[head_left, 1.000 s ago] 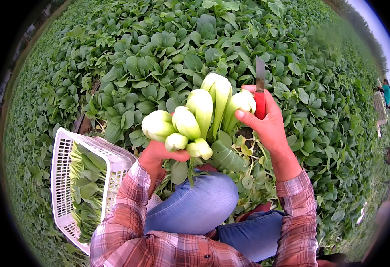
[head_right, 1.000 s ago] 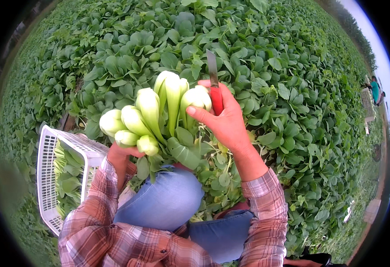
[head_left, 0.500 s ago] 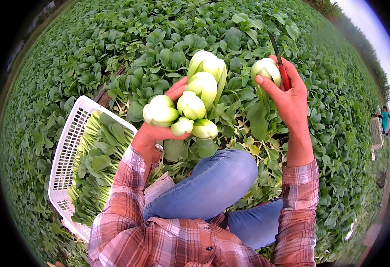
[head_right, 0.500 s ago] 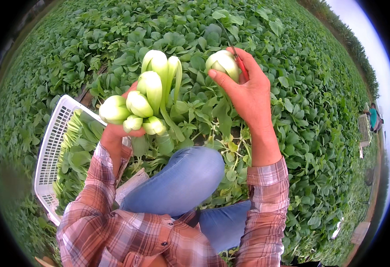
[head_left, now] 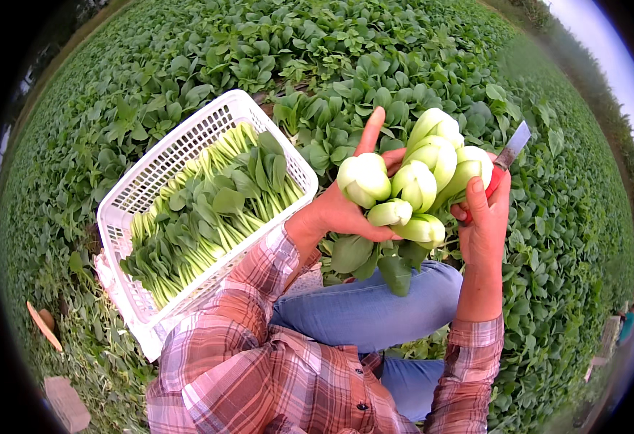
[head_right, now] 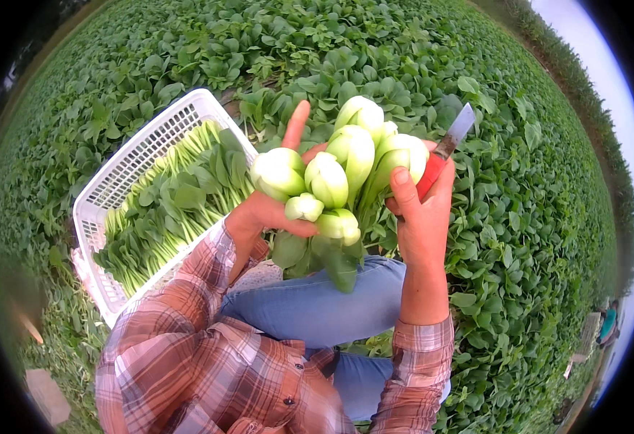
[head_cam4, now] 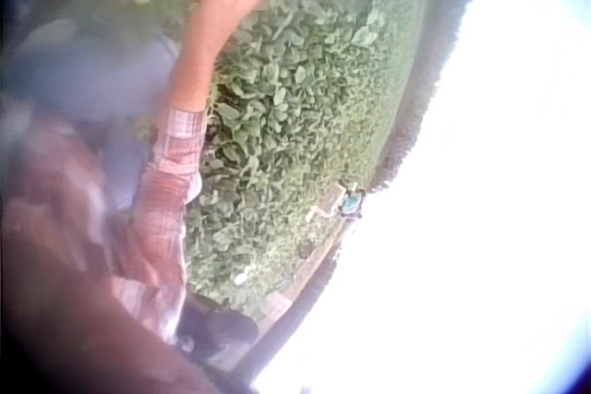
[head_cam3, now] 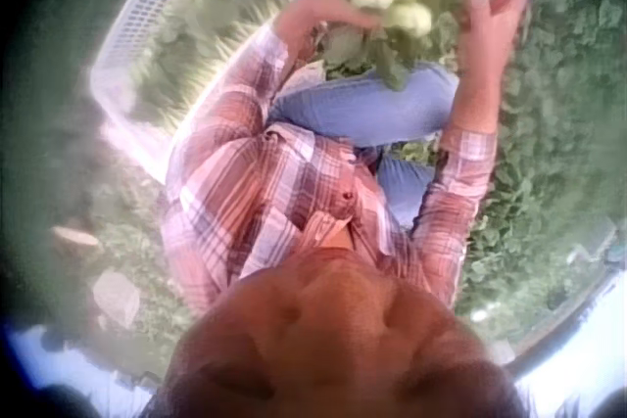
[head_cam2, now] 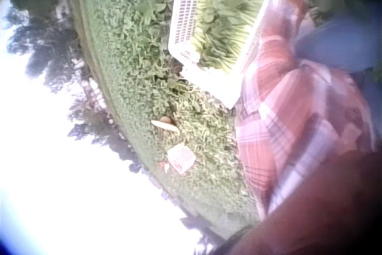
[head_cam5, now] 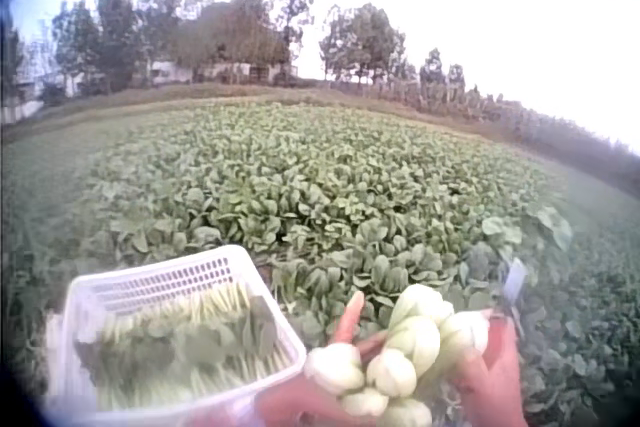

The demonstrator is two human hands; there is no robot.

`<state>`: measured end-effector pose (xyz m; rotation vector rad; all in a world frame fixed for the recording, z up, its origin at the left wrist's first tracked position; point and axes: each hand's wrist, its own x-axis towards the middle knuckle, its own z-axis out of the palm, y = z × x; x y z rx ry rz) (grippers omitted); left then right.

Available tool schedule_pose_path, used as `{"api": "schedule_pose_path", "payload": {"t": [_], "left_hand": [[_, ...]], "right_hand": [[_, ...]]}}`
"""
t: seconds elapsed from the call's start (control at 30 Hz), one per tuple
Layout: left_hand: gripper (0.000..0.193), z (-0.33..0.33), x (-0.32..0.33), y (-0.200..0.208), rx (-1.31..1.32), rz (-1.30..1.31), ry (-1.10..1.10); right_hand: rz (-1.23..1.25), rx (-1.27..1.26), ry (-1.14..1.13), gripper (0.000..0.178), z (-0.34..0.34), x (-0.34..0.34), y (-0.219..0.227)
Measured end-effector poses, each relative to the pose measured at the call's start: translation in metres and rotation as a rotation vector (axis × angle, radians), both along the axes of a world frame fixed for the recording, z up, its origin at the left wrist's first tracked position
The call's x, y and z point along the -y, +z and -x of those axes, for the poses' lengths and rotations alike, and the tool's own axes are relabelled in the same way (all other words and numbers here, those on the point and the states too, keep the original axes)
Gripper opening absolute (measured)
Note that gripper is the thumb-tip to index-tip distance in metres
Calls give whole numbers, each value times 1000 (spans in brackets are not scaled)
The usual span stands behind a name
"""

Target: The person harvests bok choy in a field using a knife to cut the stems and places the harvested vegetables into a white basket. The person repeatedly cuts and collects the vegetables, filling the basket.

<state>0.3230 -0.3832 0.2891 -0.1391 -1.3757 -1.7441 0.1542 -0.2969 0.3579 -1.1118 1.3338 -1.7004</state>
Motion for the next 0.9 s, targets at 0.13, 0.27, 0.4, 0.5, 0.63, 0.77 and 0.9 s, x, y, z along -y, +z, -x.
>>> {"api": "schedule_pose_path", "payload": {"t": [0.13,0.27,0.4,0.5,0.63,0.77,0.9], "left_hand": [[116,-31,0,-2,196,5,10],[122,-44,-5,-10,226,76,102],[110,-51,-18,-17,201,-19,365],[105,-68,-19,-17,241,-87,365],[98,-116,-21,-19,341,-117,442],[91,-182,-26,-16,426,-213,559],[84,-265,-42,0,636,-244,939]], "right_hand": [[82,113,84,42,-31,5,-13],[69,111,56,43,-64,13,-20],[-26,183,148,43,-75,21,-31],[-90,193,207,39,-84,27,-25],[-165,213,423,36,-102,35,-26],[-162,121,422,36,-110,41,-28],[-199,47,367,34,-75,49,-38]]}}
